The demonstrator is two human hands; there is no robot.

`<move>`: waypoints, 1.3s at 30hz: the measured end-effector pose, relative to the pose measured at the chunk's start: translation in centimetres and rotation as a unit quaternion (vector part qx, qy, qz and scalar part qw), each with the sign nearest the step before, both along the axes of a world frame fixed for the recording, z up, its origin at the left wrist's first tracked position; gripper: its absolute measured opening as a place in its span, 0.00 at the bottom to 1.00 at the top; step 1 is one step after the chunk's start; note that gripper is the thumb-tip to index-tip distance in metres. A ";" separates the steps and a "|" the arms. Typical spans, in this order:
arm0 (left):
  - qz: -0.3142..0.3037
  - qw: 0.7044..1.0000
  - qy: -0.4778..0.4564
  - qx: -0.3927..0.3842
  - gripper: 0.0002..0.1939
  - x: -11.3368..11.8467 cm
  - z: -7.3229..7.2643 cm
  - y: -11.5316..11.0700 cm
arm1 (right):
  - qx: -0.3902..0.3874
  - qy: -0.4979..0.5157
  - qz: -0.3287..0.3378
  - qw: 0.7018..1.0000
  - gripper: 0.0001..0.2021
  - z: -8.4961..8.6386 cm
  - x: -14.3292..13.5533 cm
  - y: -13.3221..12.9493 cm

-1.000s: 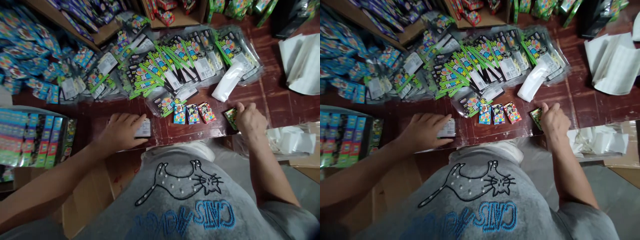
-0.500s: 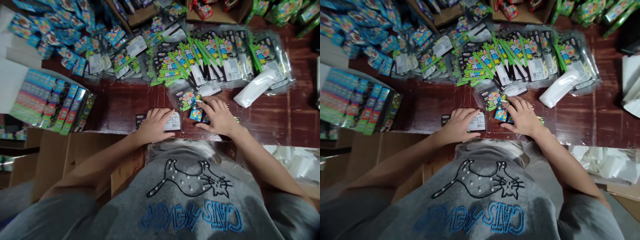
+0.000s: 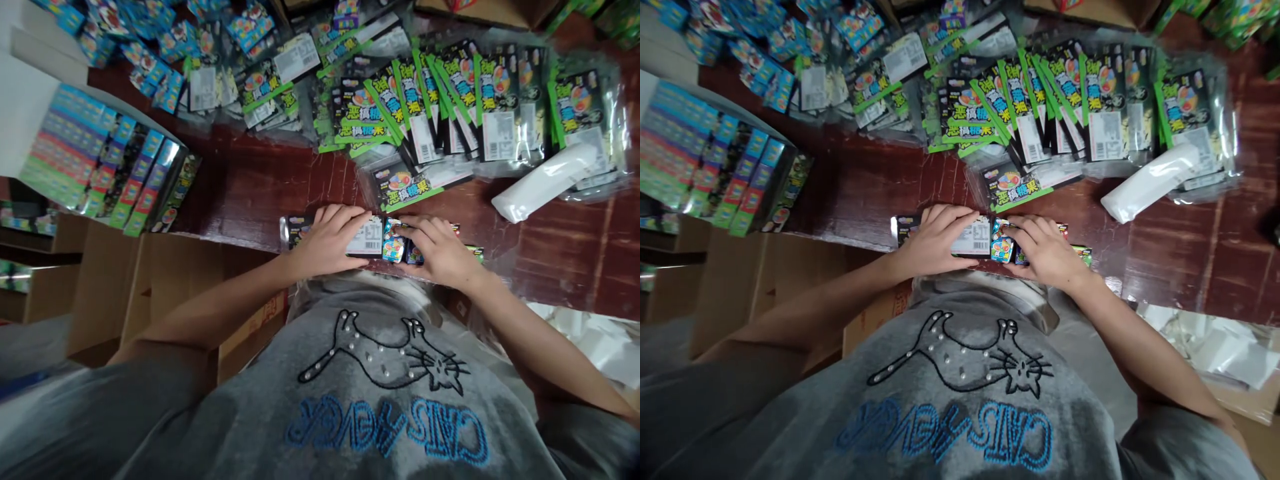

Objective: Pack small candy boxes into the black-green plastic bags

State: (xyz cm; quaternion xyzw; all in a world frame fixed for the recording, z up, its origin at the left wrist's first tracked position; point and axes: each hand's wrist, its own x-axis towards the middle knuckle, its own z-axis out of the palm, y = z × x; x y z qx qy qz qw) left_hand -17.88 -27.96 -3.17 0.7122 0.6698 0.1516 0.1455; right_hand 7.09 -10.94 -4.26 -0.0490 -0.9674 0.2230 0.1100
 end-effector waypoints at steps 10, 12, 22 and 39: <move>-0.025 1.000 -0.001 0.008 0.46 -0.4 -0.9 -0.4 | -0.003 0.011 0.027 1.000 0.31 0.0 -0.3 0.0; -0.027 1.000 0.005 0.007 0.46 -0.4 -0.7 -0.2 | 0.002 0.019 0.024 1.000 0.30 0.0 -0.3 -0.1; -0.044 0.999 0.000 -0.015 0.48 -0.1 -0.5 0.4 | 0.004 -0.038 -0.001 0.999 0.58 1.0 1.6 1.6; -0.069 0.997 -0.025 -0.005 0.48 1.0 -1.0 1.4 | -0.046 -0.046 0.032 0.997 0.38 0.9 0.5 3.3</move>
